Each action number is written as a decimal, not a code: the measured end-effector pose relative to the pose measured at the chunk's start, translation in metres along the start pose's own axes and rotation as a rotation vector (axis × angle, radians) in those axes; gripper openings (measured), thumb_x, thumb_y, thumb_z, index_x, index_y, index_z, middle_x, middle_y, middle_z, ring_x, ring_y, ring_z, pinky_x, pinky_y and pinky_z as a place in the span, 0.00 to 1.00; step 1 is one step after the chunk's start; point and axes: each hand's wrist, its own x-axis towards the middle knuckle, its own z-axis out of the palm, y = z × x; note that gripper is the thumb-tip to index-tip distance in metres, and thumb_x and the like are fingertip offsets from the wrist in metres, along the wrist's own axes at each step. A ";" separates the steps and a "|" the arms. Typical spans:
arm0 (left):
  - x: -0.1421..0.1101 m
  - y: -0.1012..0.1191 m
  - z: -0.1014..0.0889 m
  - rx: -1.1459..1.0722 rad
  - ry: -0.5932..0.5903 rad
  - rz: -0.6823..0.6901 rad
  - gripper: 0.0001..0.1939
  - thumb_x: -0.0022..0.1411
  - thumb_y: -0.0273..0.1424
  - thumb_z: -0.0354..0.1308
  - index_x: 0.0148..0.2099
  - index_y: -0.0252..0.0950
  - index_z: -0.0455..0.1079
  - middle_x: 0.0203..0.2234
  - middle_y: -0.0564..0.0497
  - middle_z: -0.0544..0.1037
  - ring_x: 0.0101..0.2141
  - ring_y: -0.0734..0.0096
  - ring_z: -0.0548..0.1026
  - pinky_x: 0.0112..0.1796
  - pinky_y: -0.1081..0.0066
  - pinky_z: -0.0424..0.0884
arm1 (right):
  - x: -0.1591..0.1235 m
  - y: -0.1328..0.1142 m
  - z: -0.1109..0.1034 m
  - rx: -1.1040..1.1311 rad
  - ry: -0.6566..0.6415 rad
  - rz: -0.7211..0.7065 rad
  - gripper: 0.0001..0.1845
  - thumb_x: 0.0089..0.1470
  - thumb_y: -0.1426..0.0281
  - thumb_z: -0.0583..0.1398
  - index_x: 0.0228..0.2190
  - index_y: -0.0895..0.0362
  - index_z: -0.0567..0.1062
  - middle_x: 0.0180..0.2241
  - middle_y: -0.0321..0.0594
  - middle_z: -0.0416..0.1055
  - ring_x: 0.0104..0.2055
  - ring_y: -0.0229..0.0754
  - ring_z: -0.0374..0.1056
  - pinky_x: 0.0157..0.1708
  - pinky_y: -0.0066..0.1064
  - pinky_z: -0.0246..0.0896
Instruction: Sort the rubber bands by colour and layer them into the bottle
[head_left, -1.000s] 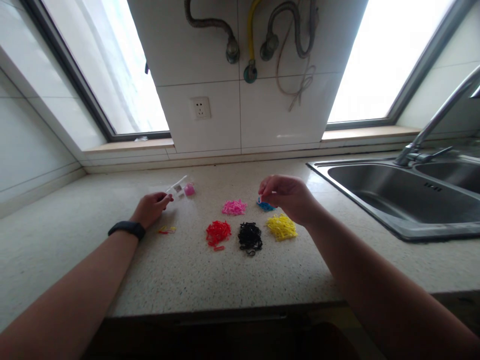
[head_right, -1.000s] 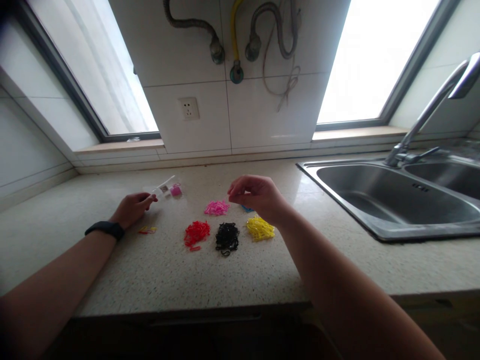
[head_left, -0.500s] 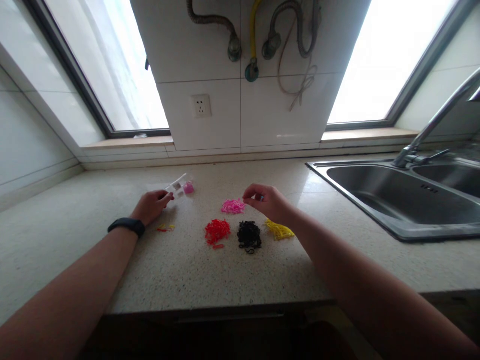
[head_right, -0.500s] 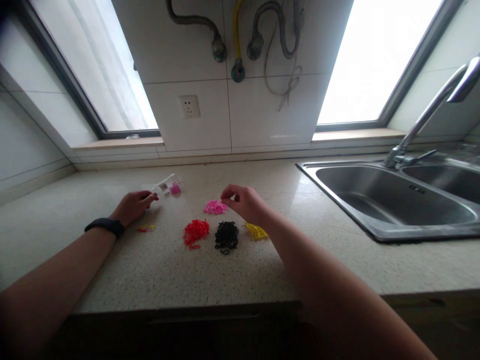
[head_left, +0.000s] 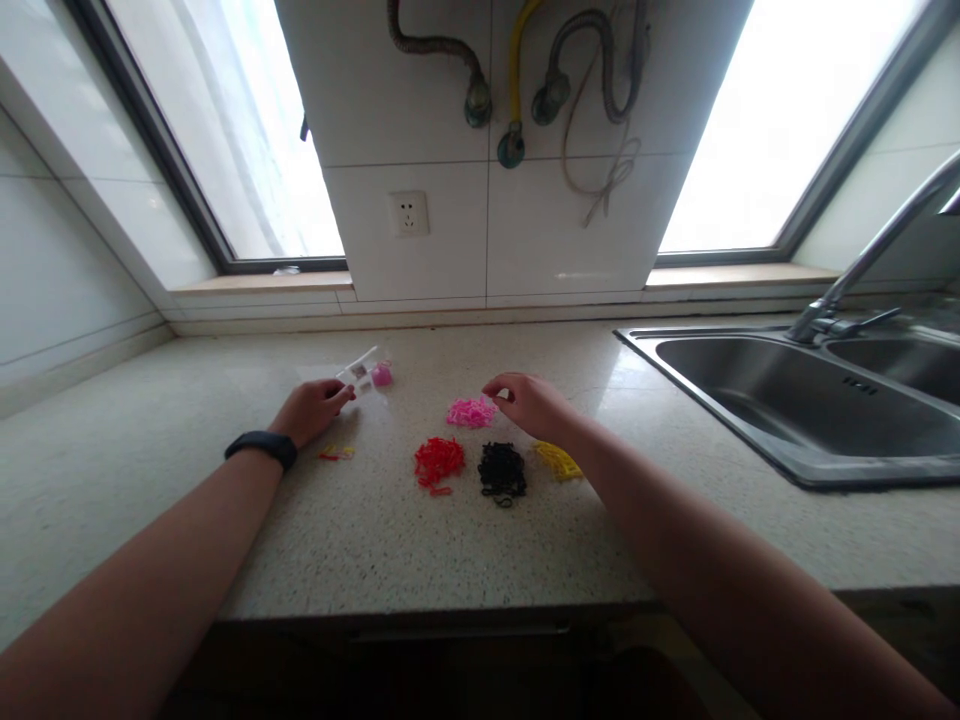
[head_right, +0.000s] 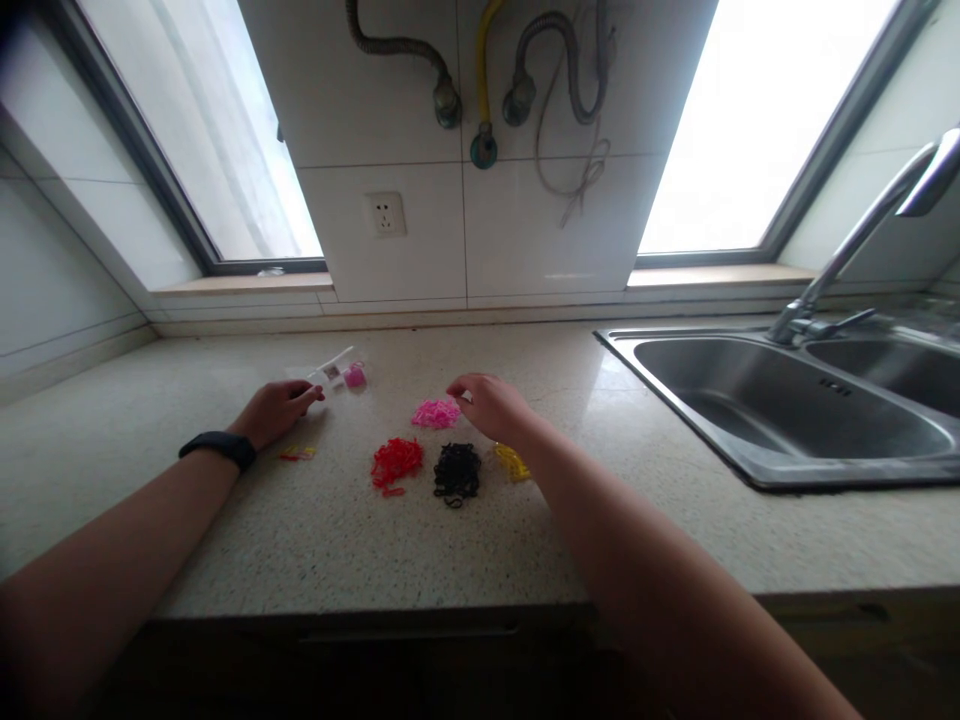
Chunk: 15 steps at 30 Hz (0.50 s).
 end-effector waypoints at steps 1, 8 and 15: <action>0.000 0.000 0.000 -0.001 -0.002 0.000 0.27 0.61 0.51 0.49 0.39 0.35 0.79 0.20 0.52 0.74 0.23 0.68 0.70 0.28 0.70 0.61 | 0.000 0.000 0.000 0.002 -0.010 -0.023 0.16 0.56 0.74 0.59 0.46 0.56 0.79 0.46 0.43 0.79 0.42 0.45 0.73 0.45 0.35 0.63; 0.000 -0.002 0.001 -0.003 -0.012 0.021 0.26 0.61 0.51 0.50 0.39 0.35 0.79 0.21 0.52 0.76 0.24 0.67 0.71 0.29 0.70 0.61 | -0.005 -0.008 -0.003 -0.134 -0.183 -0.154 0.27 0.58 0.72 0.56 0.59 0.55 0.71 0.58 0.45 0.71 0.57 0.52 0.64 0.59 0.44 0.53; 0.001 -0.002 0.001 0.020 -0.031 0.042 0.25 0.63 0.50 0.49 0.38 0.36 0.79 0.22 0.52 0.76 0.25 0.67 0.73 0.30 0.70 0.63 | -0.009 -0.018 -0.006 -0.182 -0.280 -0.105 0.30 0.59 0.67 0.54 0.62 0.46 0.67 0.62 0.38 0.68 0.60 0.54 0.60 0.59 0.52 0.47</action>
